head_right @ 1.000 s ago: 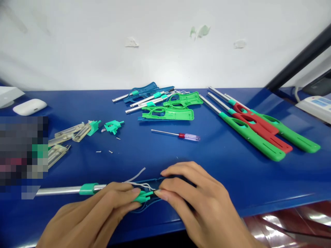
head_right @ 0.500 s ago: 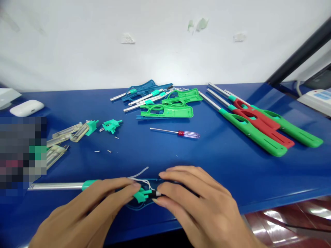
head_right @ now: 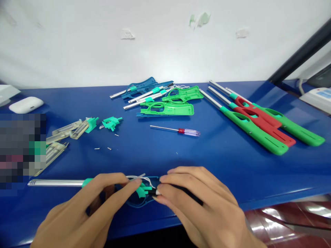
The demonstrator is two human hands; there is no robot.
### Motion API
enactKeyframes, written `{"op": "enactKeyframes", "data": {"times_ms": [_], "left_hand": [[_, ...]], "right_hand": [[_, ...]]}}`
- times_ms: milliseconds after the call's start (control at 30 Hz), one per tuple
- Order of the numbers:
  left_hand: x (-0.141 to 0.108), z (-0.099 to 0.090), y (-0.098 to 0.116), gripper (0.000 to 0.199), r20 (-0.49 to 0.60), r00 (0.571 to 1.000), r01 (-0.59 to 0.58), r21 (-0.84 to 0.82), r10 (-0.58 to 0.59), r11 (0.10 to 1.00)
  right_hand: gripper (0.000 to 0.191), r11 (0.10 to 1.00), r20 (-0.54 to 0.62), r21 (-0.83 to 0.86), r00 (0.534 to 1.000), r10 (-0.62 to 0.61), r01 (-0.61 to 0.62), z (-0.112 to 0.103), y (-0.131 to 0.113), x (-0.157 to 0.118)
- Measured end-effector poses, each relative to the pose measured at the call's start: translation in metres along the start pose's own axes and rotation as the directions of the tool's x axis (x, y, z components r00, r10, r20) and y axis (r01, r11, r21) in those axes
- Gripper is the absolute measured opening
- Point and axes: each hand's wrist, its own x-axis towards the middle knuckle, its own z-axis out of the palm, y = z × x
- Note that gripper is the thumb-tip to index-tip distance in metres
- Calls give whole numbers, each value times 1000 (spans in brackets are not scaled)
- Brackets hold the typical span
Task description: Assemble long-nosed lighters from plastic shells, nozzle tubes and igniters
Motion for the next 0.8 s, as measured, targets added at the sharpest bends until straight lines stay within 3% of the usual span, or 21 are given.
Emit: {"op": "enactKeyframes", "data": {"times_ms": [133, 400, 800], "left_hand": [[-3, 0, -6, 47, 17, 996, -90, 45, 89, 995], [-3, -2, -4, 31, -15, 1000, -11, -23, 10, 1000], [-1, 0, 2, 33, -51, 998, 35, -65, -38, 997]], "right_hand": [[23, 1000, 59, -3, 998, 7, -7, -1, 2, -11], [36, 997, 58, 27, 996, 69, -71, 6, 3, -30], [39, 997, 80, -63, 996, -27, 32, 5, 6, -35]]}}
